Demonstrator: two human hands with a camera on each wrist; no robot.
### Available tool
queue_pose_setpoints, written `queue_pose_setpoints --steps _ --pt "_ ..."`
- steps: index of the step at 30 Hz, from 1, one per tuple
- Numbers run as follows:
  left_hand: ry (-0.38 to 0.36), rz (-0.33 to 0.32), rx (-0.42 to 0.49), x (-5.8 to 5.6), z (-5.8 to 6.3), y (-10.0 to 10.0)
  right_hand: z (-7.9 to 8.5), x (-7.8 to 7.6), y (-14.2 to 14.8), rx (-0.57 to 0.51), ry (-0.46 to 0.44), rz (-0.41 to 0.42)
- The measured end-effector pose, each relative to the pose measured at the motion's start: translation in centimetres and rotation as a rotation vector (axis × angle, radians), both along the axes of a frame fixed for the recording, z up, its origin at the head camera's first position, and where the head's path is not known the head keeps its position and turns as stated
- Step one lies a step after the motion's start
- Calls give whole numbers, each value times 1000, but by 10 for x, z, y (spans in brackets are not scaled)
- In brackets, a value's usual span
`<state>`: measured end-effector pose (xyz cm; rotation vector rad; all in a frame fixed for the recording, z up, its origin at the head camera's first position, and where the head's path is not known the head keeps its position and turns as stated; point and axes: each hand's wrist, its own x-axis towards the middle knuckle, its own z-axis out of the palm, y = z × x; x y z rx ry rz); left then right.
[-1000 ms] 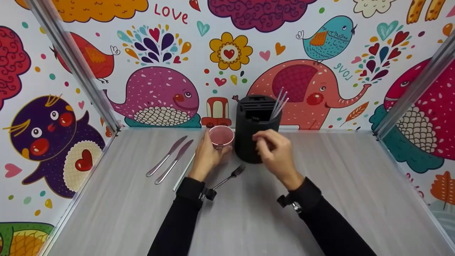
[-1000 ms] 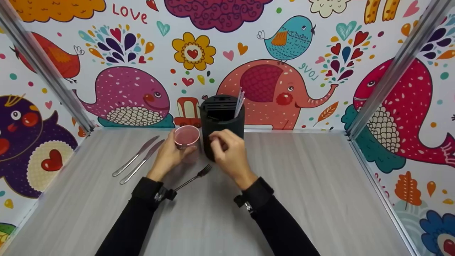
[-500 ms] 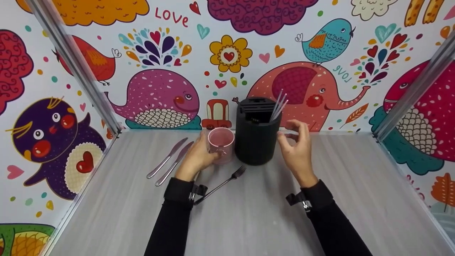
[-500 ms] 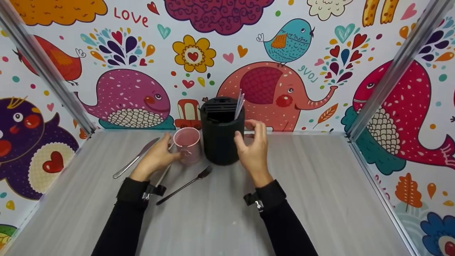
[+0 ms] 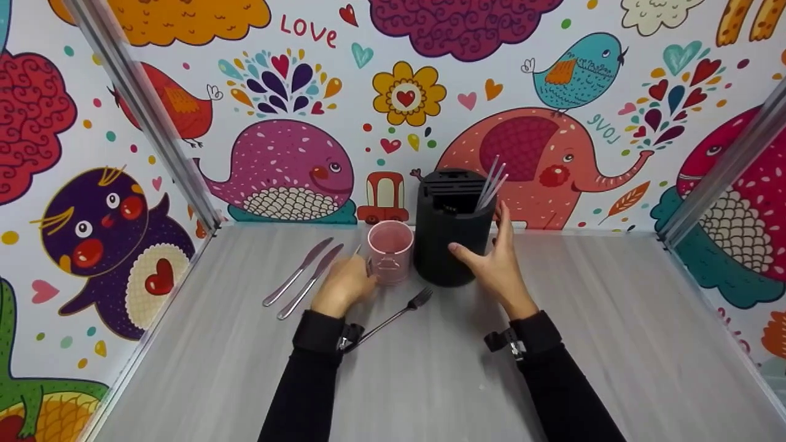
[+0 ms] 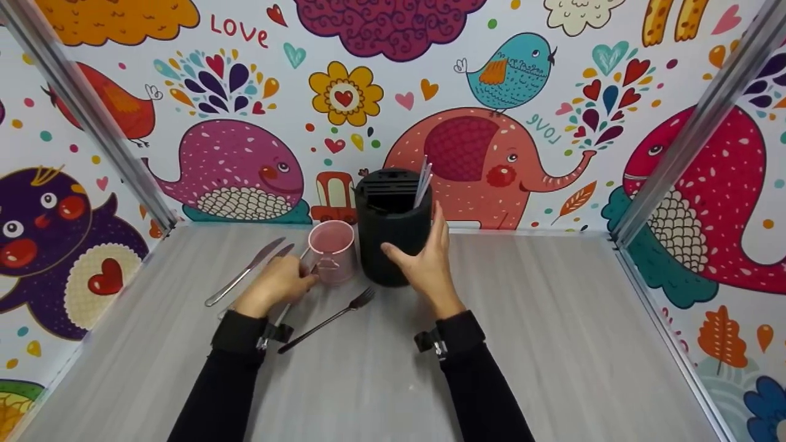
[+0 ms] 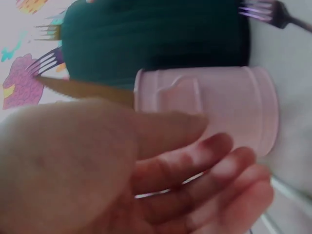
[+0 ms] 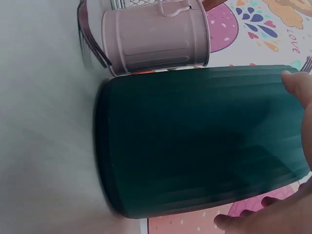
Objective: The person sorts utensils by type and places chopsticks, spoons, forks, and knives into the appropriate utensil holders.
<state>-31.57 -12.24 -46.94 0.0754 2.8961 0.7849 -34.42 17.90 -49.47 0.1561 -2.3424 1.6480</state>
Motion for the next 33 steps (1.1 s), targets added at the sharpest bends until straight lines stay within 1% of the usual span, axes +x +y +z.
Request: queue_pose_setpoints --steps 3,6,7,11,13,14,16,19,20,22,26,27,28,31,33 --pt "-36 -84 -13 1 -6 8 2 -6 -1 -10 -17 -1" --pt "-84 -144 -18 3 -14 14 -1 -12 -3 -28 -31 16" --pt "-65 -176 -15 -4 -32 13 -2 -14 -3 -29 -32 21" --pt "-41 -240 -46 1 -40 28 -9 -21 -2 -37 -22 33" --pt "-8 -253 -72 3 -42 35 -12 -24 -1 -54 -7 43" --pt "-24 -236 -92 12 -26 42 -13 -26 0 -63 -3 50" --pt "-6 -226 -126 14 -25 46 -15 -29 1 -67 -9 63" --pt "-4 -223 -162 13 -25 51 -19 -32 5 -48 -29 72" --pt "7 -232 -175 7 -35 51 -21 -32 6 -42 -37 73" --pt "25 -256 -204 -12 -65 50 -21 -30 7 -38 -70 82" --pt "78 -290 -231 -47 -122 50 -24 -28 8 -41 -105 102" --pt "78 -294 -229 -49 -127 52 -24 -28 8 -40 -112 105" --pt "77 -296 -217 -48 -126 53 -27 -29 9 -33 -106 102" --pt "68 -297 -193 -42 -119 55 -26 -29 10 -23 -95 102" --pt "46 -300 -185 -34 -104 56 -25 -30 10 -19 -93 106"
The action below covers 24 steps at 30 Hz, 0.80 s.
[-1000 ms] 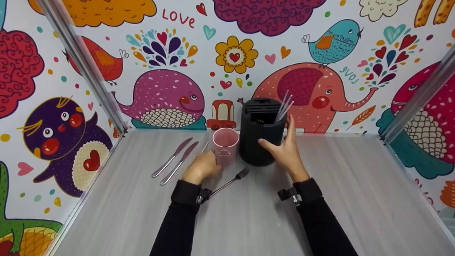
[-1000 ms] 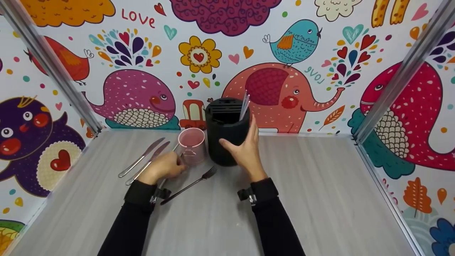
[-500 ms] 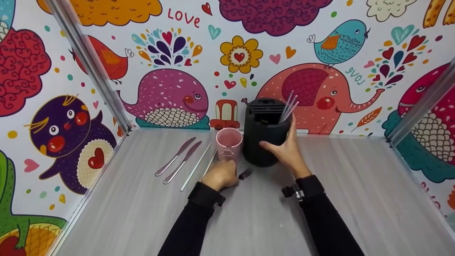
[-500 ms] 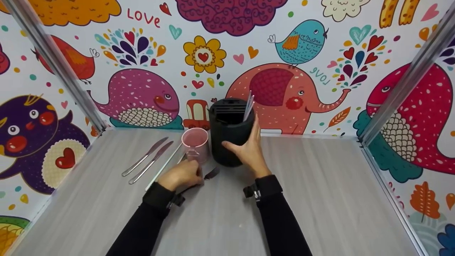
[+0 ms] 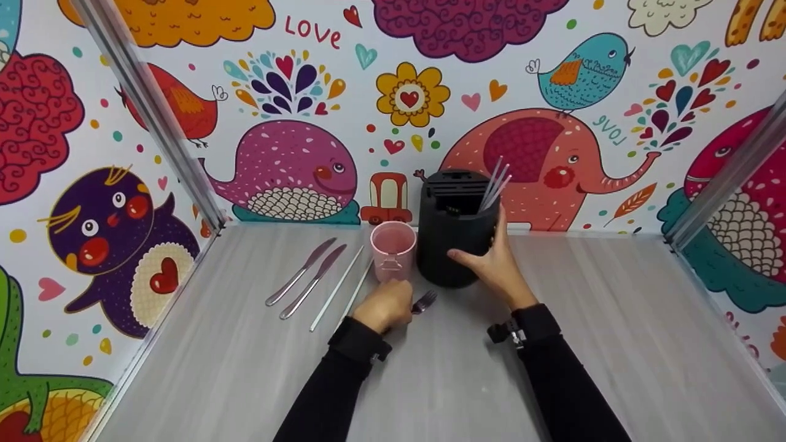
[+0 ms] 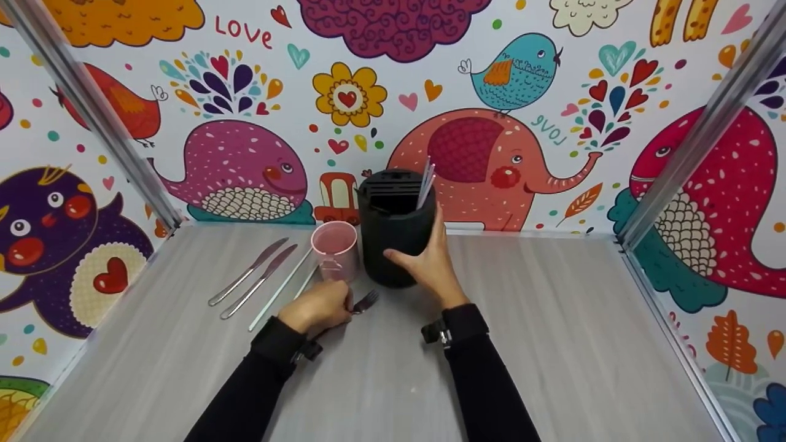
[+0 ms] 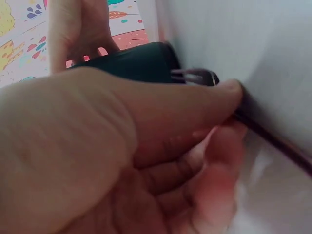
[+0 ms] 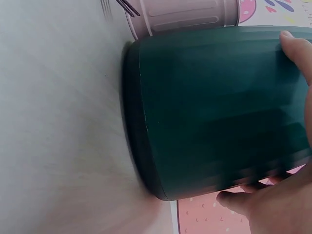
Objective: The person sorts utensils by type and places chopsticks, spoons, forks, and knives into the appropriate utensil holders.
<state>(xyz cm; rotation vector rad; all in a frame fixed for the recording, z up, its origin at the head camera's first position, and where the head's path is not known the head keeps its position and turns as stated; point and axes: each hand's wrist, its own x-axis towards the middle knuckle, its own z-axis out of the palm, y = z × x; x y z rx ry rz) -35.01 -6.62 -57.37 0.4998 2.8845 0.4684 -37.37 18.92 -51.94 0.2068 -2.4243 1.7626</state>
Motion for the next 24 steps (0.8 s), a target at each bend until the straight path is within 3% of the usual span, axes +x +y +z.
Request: queue_pose_setpoints --steps 2,9,15,17,21,24 --pt "11 -7 1 7 9 0 0 0 0 6 -7 1" --pt "0 -46 10 36 60 7 0 -1 1 3 -32 8" --pt "55 -130 83 44 73 17 0 -1 2 -5 -24 12" --pt "81 -179 165 43 77 20 0 -1 2 -1 -1 11" --pt "146 -297 427 45 90 24 -1 1 2 3 42 12" --pt "200 -336 606 50 104 27 -2 1 2 2 63 16"
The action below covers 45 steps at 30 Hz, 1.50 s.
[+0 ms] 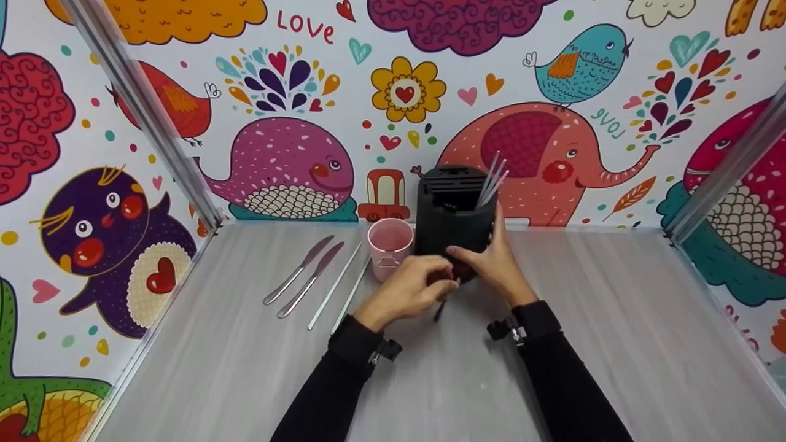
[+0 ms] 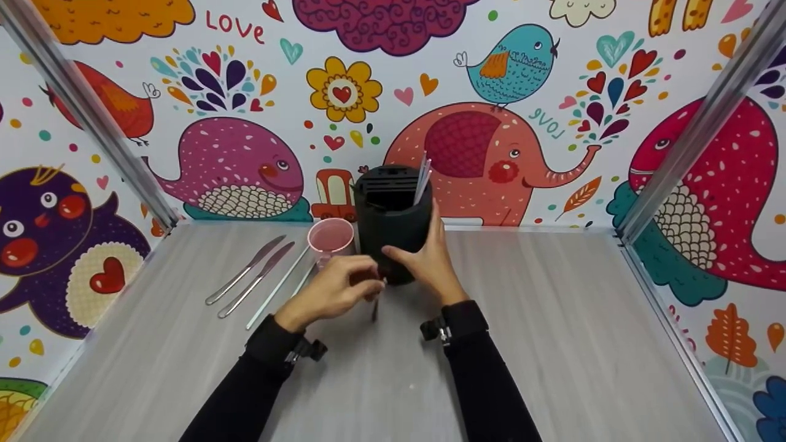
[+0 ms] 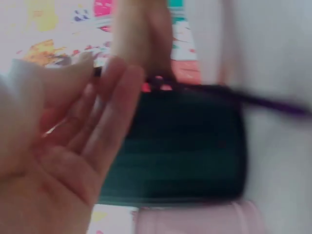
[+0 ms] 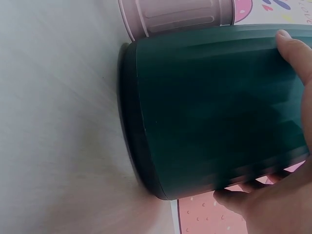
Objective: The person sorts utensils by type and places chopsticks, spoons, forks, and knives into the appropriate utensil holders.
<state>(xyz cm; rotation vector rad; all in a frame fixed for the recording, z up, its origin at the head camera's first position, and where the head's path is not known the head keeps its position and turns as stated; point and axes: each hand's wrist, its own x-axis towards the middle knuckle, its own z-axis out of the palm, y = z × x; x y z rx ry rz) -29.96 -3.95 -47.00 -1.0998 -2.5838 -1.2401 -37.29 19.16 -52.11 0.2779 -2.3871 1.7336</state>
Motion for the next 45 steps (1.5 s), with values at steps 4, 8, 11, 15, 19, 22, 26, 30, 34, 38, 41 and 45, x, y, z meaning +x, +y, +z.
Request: queue_pose_setpoints --steps 4,8,11,15,19,22,26,30,34,38,41,45 --pt "104 54 142 10 21 2 0 -1 1 0 26 9" --pt "245 135 284 18 42 -2 0 -1 1 7 36 9" --pt "321 192 408 24 56 -8 0 0 1 19 19 0" --pt "394 265 541 25 66 -17 0 -1 1 30 -7 -7" --pt "431 291 638 21 69 -23 0 -1 2 35 -24 -13" --pt "422 295 666 17 69 -24 1 -1 2 37 -38 -19" --pt "405 311 627 11 69 -22 1 0 1 27 -49 -17" --pt "413 312 580 9 72 -19 1 1 0 24 -50 -19" --pt "405 302 569 11 78 -16 1 1 -2 33 -61 -25" --pt "375 302 540 8 79 -11 0 0 -1 36 -50 -23" --pt "356 306 512 5 77 -6 0 0 -1 36 -35 -23" --pt "359 326 452 1 71 0 -2 0 -1 29 -15 -28"
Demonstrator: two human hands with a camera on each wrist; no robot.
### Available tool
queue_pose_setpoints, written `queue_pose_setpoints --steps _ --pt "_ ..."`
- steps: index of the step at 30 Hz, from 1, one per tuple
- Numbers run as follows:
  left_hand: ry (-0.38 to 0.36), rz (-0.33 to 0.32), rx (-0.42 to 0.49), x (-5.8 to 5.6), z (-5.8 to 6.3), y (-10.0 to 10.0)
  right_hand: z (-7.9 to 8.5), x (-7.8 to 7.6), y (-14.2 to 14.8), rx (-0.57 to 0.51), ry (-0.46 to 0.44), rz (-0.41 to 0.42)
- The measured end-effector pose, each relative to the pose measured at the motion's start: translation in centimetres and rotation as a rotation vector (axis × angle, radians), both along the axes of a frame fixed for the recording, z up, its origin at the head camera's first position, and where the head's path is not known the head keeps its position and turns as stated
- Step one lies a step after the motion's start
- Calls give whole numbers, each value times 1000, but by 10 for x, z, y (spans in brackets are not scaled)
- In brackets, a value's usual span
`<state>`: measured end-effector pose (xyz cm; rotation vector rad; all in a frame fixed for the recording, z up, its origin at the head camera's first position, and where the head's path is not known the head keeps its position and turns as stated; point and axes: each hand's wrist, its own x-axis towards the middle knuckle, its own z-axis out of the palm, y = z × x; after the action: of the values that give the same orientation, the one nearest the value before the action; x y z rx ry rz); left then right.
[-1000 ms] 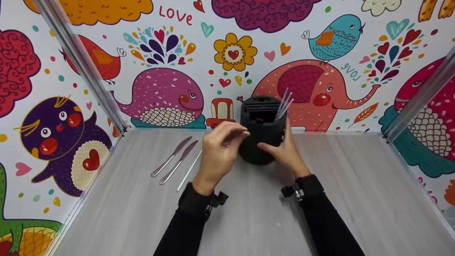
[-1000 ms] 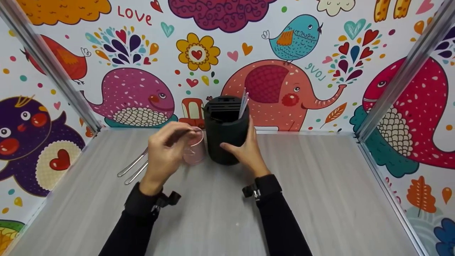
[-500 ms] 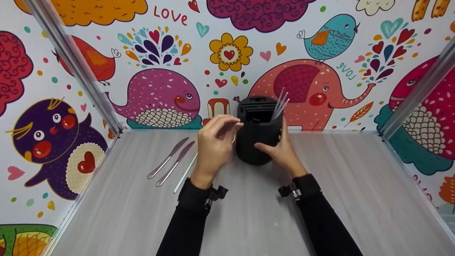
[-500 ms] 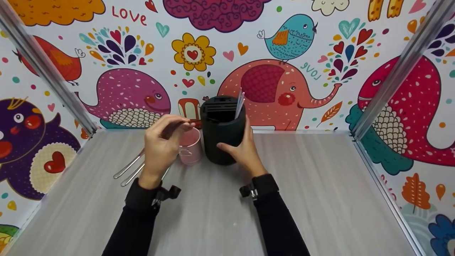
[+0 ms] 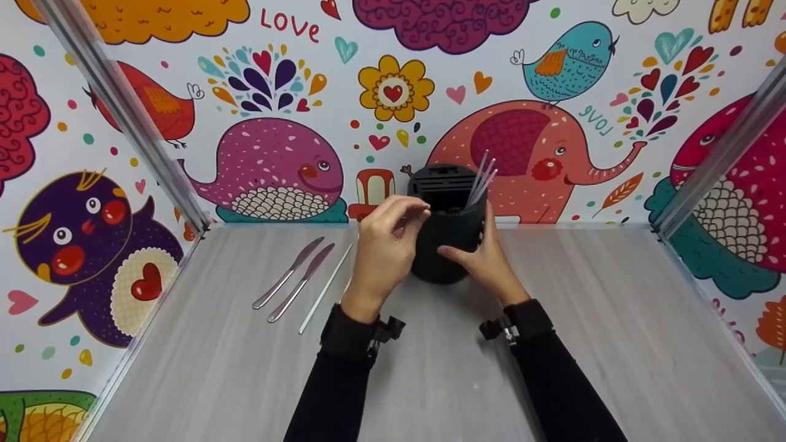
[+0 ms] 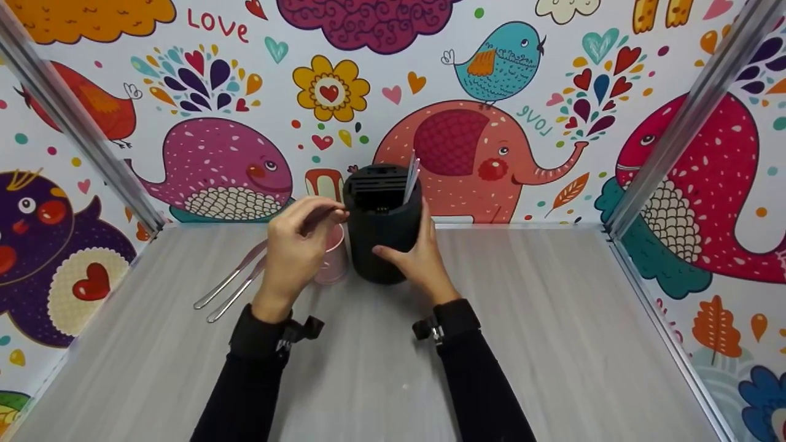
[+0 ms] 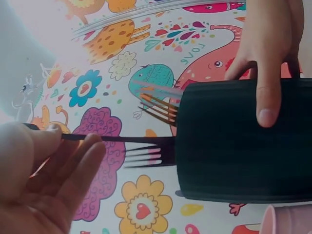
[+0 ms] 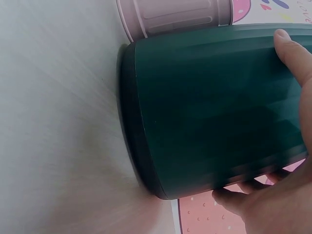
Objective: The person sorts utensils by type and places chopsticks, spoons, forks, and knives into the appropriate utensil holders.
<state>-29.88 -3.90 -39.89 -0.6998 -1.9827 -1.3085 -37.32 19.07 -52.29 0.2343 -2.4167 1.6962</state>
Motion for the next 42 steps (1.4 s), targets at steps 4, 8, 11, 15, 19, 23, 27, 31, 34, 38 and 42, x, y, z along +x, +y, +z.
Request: queue_pose_setpoints --steps 4,8,11,15,19,23,27,31,34,38,42 --pt "-3 42 -88 -7 -6 7 -2 -2 -1 -4 11 3" --pt "-49 50 -138 -16 -6 15 0 -2 0 -28 12 18" --pt "-93 58 -159 -20 -2 21 10 3 -1 -48 11 31" --pt "-133 81 -199 -25 2 26 27 17 -3 -55 -3 44" --pt "-153 90 -232 -30 3 30 36 23 -3 -57 -15 48" --pt "-186 103 -249 -37 4 34 29 17 -1 -55 -30 41" --pt "-246 149 -284 -43 1 38 13 4 3 -49 -32 35" --pt "-312 203 -321 -46 -6 39 2 -3 5 -36 -10 31" --pt "-342 227 -315 -48 -11 39 -1 -4 5 -19 0 24" --pt "-330 258 -274 -45 -14 35 0 -2 3 -4 2 22" --pt "-300 316 -242 -38 -13 29 0 -1 2 3 0 24"
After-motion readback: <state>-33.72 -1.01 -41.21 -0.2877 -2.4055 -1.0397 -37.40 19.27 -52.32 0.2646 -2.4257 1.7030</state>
